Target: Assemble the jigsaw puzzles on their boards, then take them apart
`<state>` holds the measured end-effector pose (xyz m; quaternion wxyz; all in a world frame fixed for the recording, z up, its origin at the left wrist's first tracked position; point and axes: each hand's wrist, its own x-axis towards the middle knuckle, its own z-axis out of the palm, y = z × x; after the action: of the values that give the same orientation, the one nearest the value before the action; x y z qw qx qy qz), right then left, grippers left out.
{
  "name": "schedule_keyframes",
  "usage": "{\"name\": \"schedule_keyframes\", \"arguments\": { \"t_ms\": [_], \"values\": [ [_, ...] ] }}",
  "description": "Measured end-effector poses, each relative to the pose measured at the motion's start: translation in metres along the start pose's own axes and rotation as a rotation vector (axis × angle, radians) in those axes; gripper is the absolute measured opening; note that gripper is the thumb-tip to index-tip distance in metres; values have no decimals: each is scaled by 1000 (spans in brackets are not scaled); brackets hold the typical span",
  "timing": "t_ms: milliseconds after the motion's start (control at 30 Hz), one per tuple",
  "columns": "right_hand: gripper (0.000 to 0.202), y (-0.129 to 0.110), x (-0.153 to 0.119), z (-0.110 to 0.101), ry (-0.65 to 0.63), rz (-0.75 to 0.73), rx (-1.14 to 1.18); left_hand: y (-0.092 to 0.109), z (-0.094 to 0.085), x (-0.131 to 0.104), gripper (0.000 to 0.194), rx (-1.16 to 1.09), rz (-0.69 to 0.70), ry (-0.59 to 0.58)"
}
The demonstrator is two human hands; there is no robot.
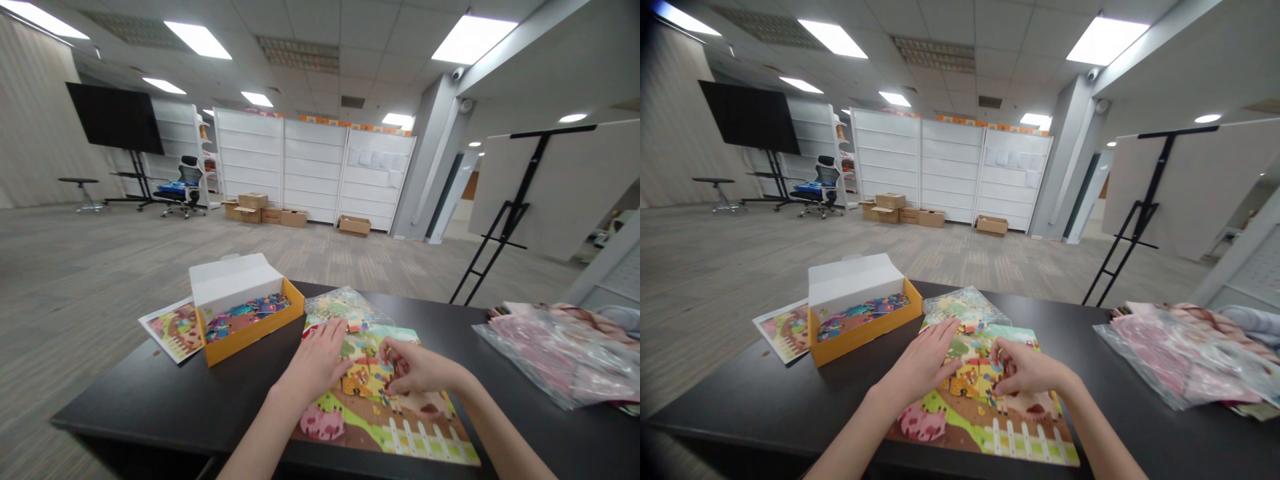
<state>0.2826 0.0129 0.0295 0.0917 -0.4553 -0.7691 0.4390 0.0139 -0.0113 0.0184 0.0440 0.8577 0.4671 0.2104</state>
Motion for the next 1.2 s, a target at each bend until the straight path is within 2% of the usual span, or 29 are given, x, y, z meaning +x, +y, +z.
{"name": "schedule_keyframes", "arguments": {
  "t_ms": [133,333,400,567,700,833,1067,1200],
  "values": [
    [30,-7,-2,-2,-49,-41,81,3,2,-3,74,-16,1,-27],
    [37,-19,-9,-9,-79,-71,222,4,4,-4,78,-26,6,-35],
    [40,-16,-7,-11,-8,-107,312,4,4,-3,76,-23,15,-3],
    [49,-6,15,-2,365,-78,537,6,4,-1,79,-7,7,39],
    [55,1,37,12,514,-44,618,7,6,-2,83,-1,9,23],
    [51,8,50,24,575,-74,712,6,8,-3,85,1,14,8],
    [48,12,55,30,561,-88,721,4,9,-3,85,6,28,-4],
    [60,14,57,30,533,-180,775,6,10,0,85,5,19,-16]
  ]
}}
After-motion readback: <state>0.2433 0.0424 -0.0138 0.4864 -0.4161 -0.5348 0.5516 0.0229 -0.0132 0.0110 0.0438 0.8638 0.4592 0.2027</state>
